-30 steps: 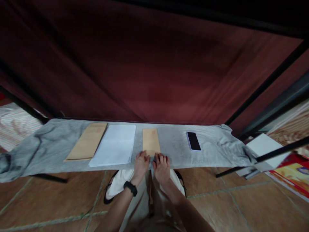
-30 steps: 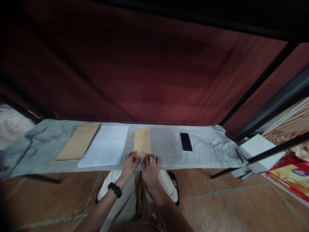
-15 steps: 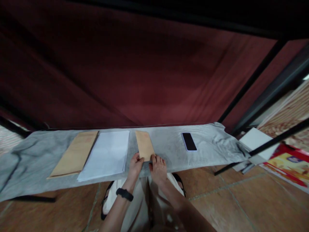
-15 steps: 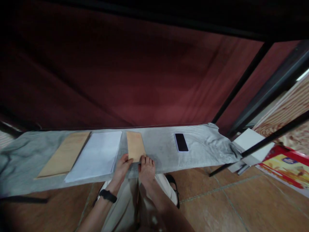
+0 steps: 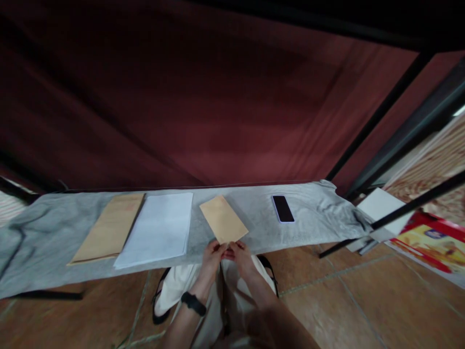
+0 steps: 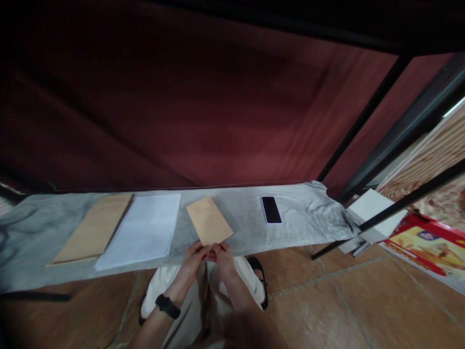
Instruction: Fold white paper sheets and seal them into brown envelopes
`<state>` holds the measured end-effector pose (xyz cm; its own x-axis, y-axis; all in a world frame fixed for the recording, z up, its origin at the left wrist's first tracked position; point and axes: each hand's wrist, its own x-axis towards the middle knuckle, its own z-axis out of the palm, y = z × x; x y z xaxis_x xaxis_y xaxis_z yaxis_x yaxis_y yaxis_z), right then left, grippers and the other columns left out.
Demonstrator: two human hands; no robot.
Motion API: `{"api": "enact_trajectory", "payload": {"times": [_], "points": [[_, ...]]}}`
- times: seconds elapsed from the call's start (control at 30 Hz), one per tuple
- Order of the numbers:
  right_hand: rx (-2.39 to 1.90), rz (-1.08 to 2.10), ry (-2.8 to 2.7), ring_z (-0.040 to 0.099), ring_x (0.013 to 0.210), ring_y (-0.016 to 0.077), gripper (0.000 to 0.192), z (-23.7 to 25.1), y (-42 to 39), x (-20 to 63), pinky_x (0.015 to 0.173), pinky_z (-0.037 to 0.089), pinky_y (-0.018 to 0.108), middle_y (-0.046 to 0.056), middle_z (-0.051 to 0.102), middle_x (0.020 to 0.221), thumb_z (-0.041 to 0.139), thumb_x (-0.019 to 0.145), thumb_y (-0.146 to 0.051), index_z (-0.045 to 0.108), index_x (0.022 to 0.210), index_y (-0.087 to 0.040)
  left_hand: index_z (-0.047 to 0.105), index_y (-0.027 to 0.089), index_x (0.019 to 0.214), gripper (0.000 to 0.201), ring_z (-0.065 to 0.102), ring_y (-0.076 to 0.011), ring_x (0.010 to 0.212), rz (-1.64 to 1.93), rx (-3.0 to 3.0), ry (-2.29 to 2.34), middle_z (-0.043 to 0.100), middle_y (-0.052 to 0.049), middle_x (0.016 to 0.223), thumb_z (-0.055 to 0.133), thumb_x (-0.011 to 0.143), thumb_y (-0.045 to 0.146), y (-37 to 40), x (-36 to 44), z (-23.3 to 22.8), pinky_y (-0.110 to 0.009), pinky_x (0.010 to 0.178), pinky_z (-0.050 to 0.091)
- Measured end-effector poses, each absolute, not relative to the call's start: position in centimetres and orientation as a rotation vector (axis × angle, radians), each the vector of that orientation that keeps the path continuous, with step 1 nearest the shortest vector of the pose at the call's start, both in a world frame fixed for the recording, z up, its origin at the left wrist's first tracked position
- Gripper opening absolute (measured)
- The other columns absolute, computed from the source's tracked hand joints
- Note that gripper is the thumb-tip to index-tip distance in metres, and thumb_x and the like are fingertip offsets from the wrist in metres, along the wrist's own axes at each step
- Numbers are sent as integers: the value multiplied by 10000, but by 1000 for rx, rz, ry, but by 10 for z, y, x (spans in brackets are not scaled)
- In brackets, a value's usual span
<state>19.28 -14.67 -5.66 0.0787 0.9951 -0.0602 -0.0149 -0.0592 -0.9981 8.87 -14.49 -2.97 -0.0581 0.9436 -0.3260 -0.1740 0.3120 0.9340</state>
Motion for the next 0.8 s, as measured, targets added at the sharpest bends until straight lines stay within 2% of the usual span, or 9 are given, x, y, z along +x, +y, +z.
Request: {"api": "enact_trajectory", "payload": {"times": [0.1,0.2,0.3,0.43,0.57,0.63,0.7,0.8], "points": [[-1200,1388,-923,748,709,232,400,-55,-153,195,637,622,354,94,770,847,564,855,-581,632,931,-194,658,159,810,443,692,-183,645,1029,813,1350,742,-56,764,803,598,520,-140,84,-28,-299,608,560],[-1163,1492,-768,733,664,219,426,-50,-149,208,632,620,336,69,753,756,692,750,-607,622,842,-197,650,162,749,371,646,-151,525,942,825,1387,696,-28,625,816,606,460,-132,73,-24,-256,526,509],[-1167,1540,-539,704,596,192,418,-45,-143,223,588,600,299,47,724,672,838,621,-529,617,742,-196,657,158,721,304,599,-123,462,880,862,1408,670,-16,579,809,629,405,-126,59,-20,-229,482,468],[-1214,1558,-542,676,549,155,384,-42,-138,237,554,571,267,61,743,706,867,605,-458,643,744,-179,644,165,732,256,562,-104,444,878,916,1460,635,10,563,785,662,368,-125,49,-23,-212,472,444],[-1270,1554,-605,672,544,160,371,-41,-136,237,542,556,269,58,745,695,873,590,-425,655,751,-172,600,193,843,190,557,-110,459,903,990,1571,575,58,552,716,747,307,-123,48,-30,-214,491,442],[-1295,1553,-637,677,554,170,358,-41,-134,236,544,556,279,59,747,698,866,599,-412,661,765,-170,587,202,932,166,574,-122,492,912,1050,1653,557,70,565,663,792,246,-123,48,-31,-225,524,455],[-1317,1562,-662,672,548,171,338,-39,-133,236,546,558,290,63,749,702,846,626,-410,661,774,-168,586,203,1041,231,632,-153,605,922,1144,1748,594,45,639,628,815,188,-125,49,-30,-263,617,498],[-1353,1585,-692,656,525,162,300,-36,-131,237,538,553,292,71,747,704,807,676,-409,656,777,-170,596,196,1151,284,681,-228,954,943,1334,1863,686,-65,934,580,868,179,-133,54,-27,-374,877,519]]}}
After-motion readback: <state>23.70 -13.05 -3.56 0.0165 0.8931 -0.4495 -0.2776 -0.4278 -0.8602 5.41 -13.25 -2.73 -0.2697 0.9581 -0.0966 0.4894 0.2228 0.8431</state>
